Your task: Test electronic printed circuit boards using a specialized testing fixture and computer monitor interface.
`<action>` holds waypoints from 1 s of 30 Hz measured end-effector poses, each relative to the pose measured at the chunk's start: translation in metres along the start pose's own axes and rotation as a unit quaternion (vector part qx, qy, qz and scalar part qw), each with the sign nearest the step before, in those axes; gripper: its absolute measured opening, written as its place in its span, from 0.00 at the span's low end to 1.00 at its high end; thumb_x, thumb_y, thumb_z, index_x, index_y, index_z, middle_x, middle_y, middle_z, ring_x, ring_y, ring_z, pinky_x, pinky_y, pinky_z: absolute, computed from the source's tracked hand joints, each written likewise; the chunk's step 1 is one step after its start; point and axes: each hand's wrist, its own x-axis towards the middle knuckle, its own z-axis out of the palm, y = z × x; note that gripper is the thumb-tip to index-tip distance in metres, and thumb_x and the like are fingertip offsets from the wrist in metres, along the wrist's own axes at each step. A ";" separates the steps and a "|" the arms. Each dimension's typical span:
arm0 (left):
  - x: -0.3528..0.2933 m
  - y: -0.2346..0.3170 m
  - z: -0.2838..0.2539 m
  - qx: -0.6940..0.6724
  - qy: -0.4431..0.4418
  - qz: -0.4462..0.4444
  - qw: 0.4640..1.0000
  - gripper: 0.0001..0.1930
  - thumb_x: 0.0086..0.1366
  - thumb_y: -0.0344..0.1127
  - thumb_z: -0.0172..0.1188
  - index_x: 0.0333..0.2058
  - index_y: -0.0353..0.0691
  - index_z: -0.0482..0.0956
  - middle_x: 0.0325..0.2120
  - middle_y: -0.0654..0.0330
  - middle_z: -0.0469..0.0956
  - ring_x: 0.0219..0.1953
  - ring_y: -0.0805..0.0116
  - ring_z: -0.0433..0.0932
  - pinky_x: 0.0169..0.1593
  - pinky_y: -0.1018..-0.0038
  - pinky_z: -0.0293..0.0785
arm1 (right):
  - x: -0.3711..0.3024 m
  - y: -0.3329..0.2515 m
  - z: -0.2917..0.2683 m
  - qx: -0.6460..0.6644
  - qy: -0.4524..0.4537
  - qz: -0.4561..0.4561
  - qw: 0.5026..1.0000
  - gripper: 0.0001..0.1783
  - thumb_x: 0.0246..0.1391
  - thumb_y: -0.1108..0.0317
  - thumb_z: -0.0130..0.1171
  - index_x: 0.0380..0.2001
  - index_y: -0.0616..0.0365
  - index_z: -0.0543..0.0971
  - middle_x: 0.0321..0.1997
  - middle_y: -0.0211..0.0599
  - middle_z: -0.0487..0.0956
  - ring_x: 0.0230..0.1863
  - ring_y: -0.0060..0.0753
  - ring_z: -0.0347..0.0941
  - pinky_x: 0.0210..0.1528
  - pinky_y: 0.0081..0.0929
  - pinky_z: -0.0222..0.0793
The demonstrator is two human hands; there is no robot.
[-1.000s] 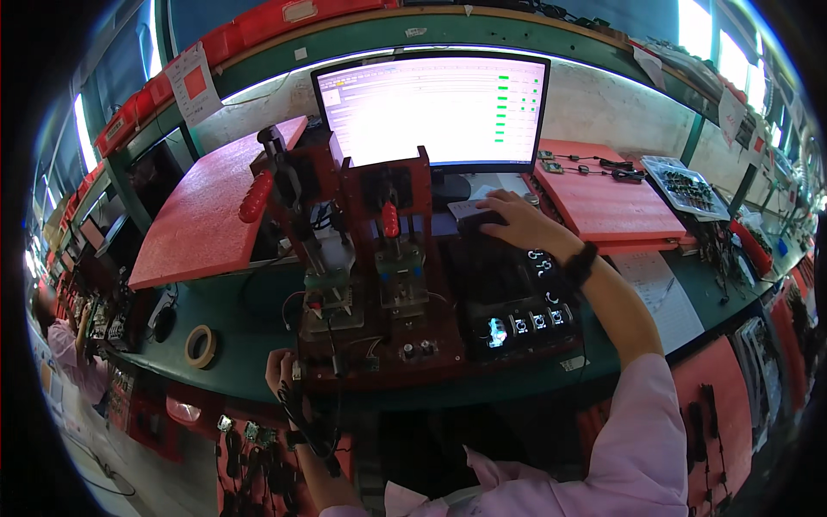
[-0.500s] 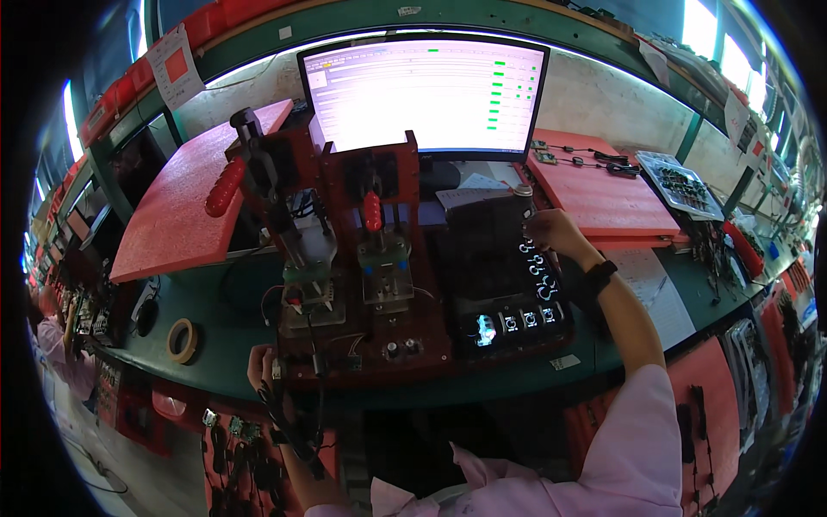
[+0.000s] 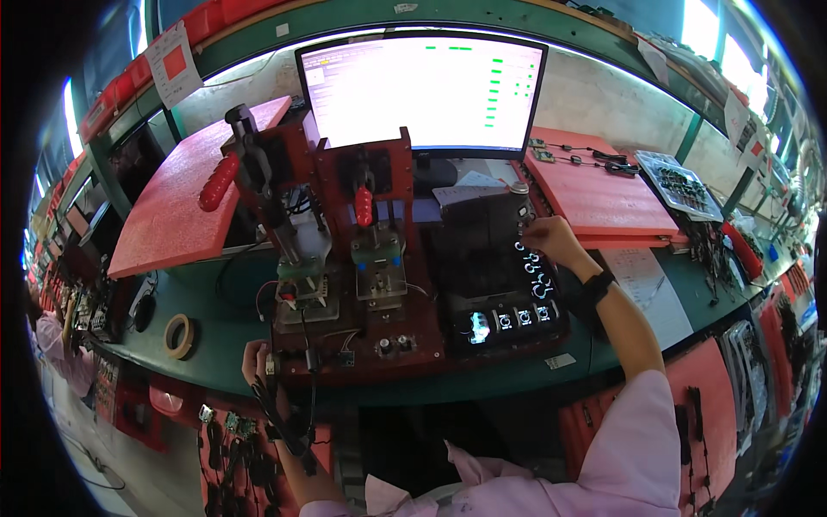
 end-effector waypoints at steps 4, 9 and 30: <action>-0.001 0.003 0.005 -0.005 0.006 -0.004 1.000 0.09 0.62 0.32 0.49 0.27 0.33 0.71 0.20 0.67 0.67 0.24 0.81 0.63 0.28 0.82 0.59 | 0.004 0.008 0.001 0.057 -0.013 0.034 0.998 0.04 0.44 0.76 0.64 0.25 0.65 0.80 0.18 0.31 0.76 0.18 0.17 0.69 0.20 0.18 0.64; -0.004 0.000 0.003 -0.007 0.023 -0.013 1.000 0.08 0.62 0.32 0.49 0.27 0.33 0.71 0.20 0.67 0.67 0.24 0.81 0.63 0.28 0.83 0.59 | -0.002 -0.001 -0.006 0.070 -0.070 0.090 0.991 0.05 0.44 0.76 0.64 0.26 0.63 0.79 0.19 0.29 0.76 0.19 0.17 0.68 0.21 0.18 0.65; 0.001 -0.006 -0.003 -0.026 0.005 -0.025 0.999 0.06 0.62 0.30 0.50 0.27 0.34 0.71 0.20 0.69 0.66 0.24 0.84 0.62 0.28 0.84 0.58 | -0.040 -0.026 -0.008 -0.103 -0.013 0.014 0.994 0.08 0.42 0.76 0.62 0.30 0.62 0.79 0.23 0.34 0.77 0.25 0.23 0.72 0.30 0.22 0.68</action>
